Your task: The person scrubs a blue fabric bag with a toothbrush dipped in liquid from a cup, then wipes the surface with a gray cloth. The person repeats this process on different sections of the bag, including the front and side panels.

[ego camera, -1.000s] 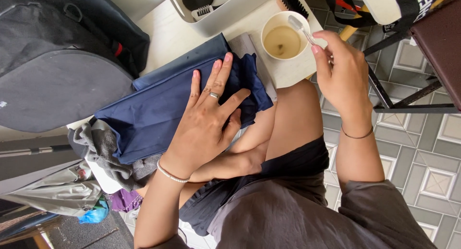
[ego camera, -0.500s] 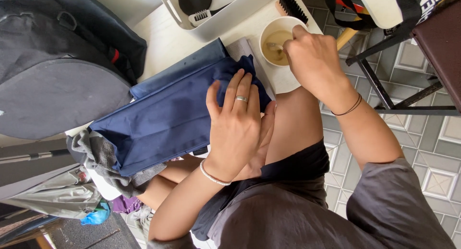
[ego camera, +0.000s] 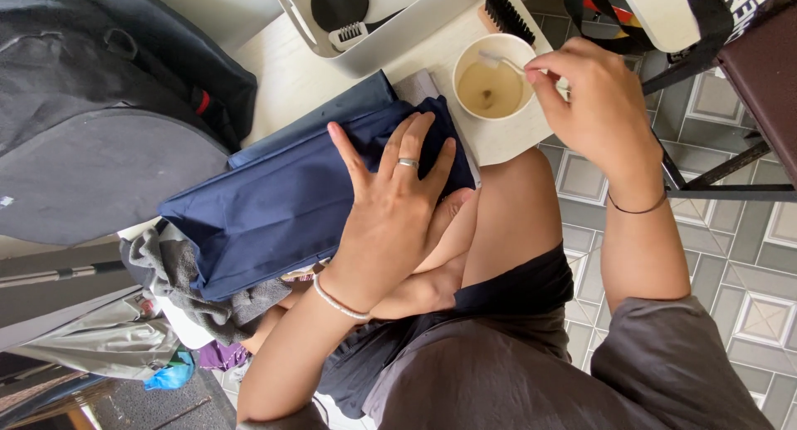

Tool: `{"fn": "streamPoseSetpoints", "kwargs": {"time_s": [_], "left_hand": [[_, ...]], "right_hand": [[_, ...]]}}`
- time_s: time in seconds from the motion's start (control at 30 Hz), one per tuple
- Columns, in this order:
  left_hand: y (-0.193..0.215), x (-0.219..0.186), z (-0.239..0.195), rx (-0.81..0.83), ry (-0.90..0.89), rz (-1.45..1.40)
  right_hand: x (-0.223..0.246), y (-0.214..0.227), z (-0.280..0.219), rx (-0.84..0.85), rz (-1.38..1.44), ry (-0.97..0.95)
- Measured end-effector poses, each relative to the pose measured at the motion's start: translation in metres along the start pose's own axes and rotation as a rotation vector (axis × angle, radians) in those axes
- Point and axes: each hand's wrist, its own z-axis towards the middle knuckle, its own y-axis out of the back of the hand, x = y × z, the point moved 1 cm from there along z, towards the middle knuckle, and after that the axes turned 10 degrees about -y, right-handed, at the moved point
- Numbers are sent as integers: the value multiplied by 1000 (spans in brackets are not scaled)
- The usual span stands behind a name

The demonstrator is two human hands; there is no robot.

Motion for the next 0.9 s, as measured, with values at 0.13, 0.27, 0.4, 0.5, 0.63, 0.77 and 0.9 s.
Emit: {"fn": "streamPoseSetpoints", "kwargs": {"time_s": [0.13, 0.27, 0.4, 0.5, 0.63, 0.77, 0.9], "left_hand": [[18, 14, 3, -74, -3, -326], [19, 15, -1, -164, 148, -396], [14, 17, -2, -173, 158, -377], [16, 16, -2, -168, 153, -372], [19, 19, -2, -159, 151, -344], [19, 22, -1, -215, 131, -370], [17, 24, 0, -226, 124, -342]], "right_hand": [[14, 21, -20, -25, 234, 29], [45, 32, -43, -83, 380, 72], [74, 25, -65, -129, 300, 151], [101, 17, -86, -139, 117, 151], [105, 5, -104, -112, -30, 118], [101, -9, -102, -110, -80, 103], [104, -16, -86, -185, -200, 38]]}}
